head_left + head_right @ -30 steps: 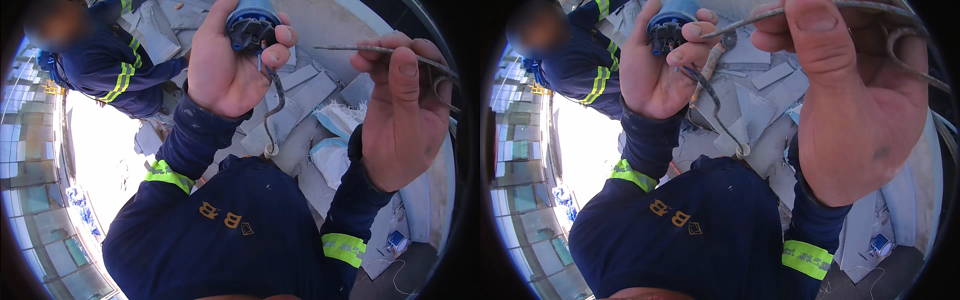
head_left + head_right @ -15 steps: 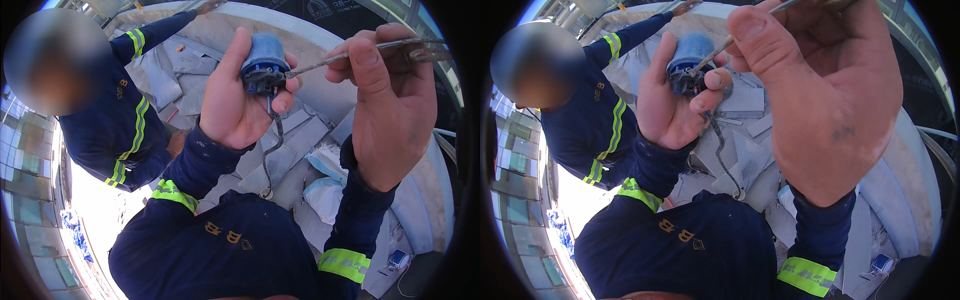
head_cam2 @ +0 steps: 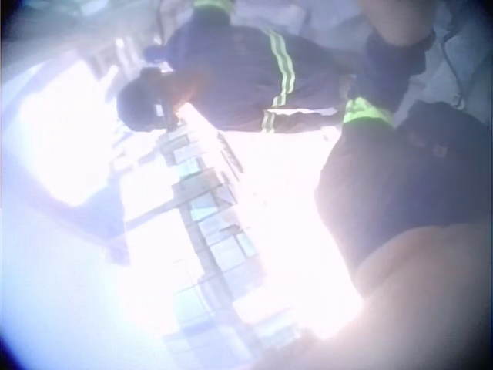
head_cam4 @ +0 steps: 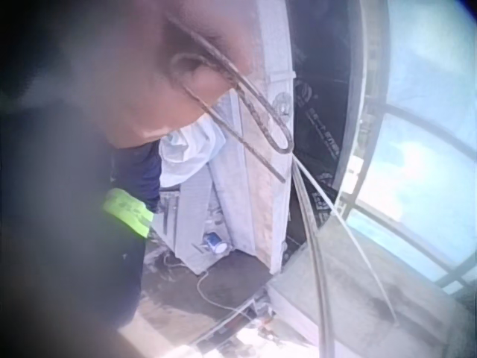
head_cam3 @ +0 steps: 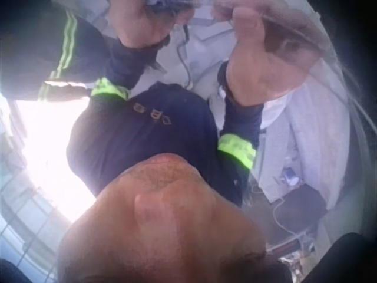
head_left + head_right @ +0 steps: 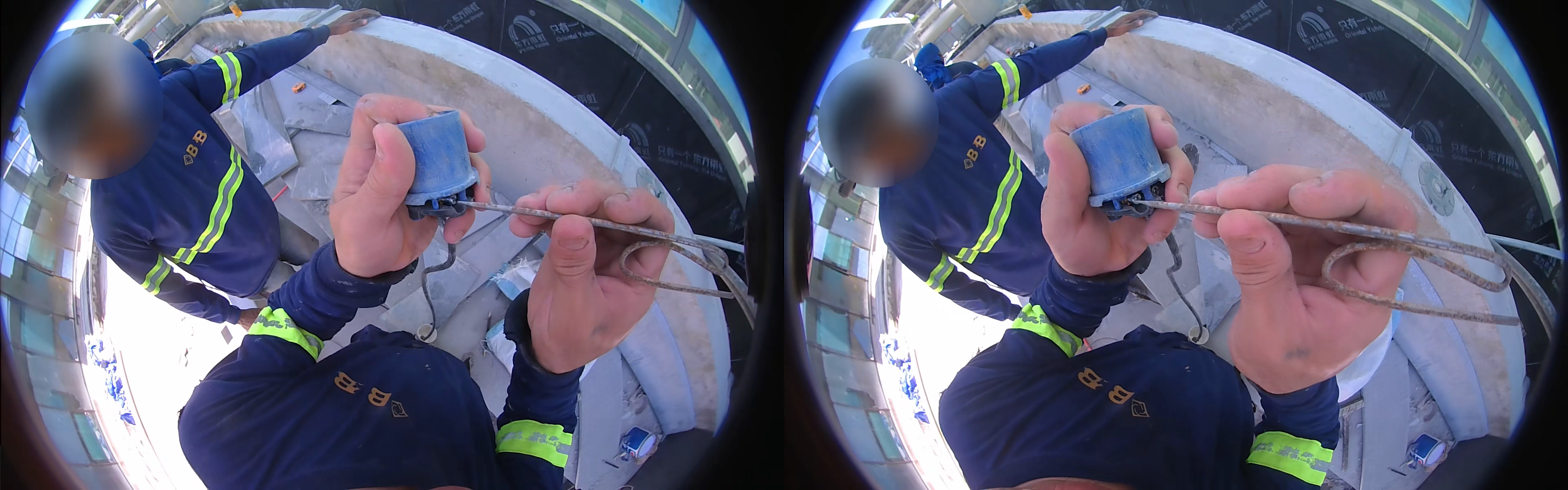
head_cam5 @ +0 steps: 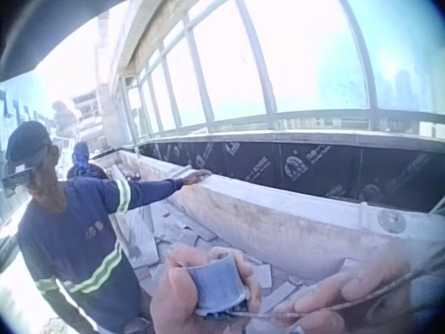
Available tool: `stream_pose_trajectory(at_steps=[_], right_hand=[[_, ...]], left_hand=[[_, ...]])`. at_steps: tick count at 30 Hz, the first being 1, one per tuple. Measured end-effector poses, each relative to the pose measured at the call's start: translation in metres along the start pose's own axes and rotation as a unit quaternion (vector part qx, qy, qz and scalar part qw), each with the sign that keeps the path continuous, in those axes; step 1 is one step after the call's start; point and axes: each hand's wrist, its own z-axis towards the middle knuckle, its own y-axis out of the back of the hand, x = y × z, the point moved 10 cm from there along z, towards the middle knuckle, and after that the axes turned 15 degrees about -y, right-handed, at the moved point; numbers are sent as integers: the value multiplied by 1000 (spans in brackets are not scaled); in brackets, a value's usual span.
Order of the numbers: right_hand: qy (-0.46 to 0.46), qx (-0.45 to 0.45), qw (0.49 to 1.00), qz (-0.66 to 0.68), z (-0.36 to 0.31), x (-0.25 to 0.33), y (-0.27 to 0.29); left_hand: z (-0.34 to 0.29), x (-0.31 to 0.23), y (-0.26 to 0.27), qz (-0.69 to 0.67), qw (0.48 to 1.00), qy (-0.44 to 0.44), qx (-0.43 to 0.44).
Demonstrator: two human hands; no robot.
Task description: The person uses a bent metal wire to probe and adjust internal contacts inside a small blue cylindrical electrical component. They repeatedly insert, twist, and reposition the wire while holding the component steady. A coworker is visible in the background handling tile pieces.
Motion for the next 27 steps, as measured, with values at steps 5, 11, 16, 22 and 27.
stream_pose_trajectory(at_steps=[5, 11, 16, 22, 27], right_hand=[[-17, -16, 1000, 14, -8, -6, 3], [-40, -28, 999, -10, -8, -6, 2], [-29, -51, 997, -43, -9, -3, 6], [-25, -107, 994, -10, -13, -14, 2], [-41, -81, 995, 46, -1, -35, -11]], left_hand=[[-5, -4, -3, 30, 999, -15, 9], [-5, -10, -6, 58, 997, -31, 28], [-9, -7, -3, 56, 998, -14, 9], [-15, 5, 9, 38, 998, 21, -53], [-6, 0, 27, 26, 995, 27, -92]])
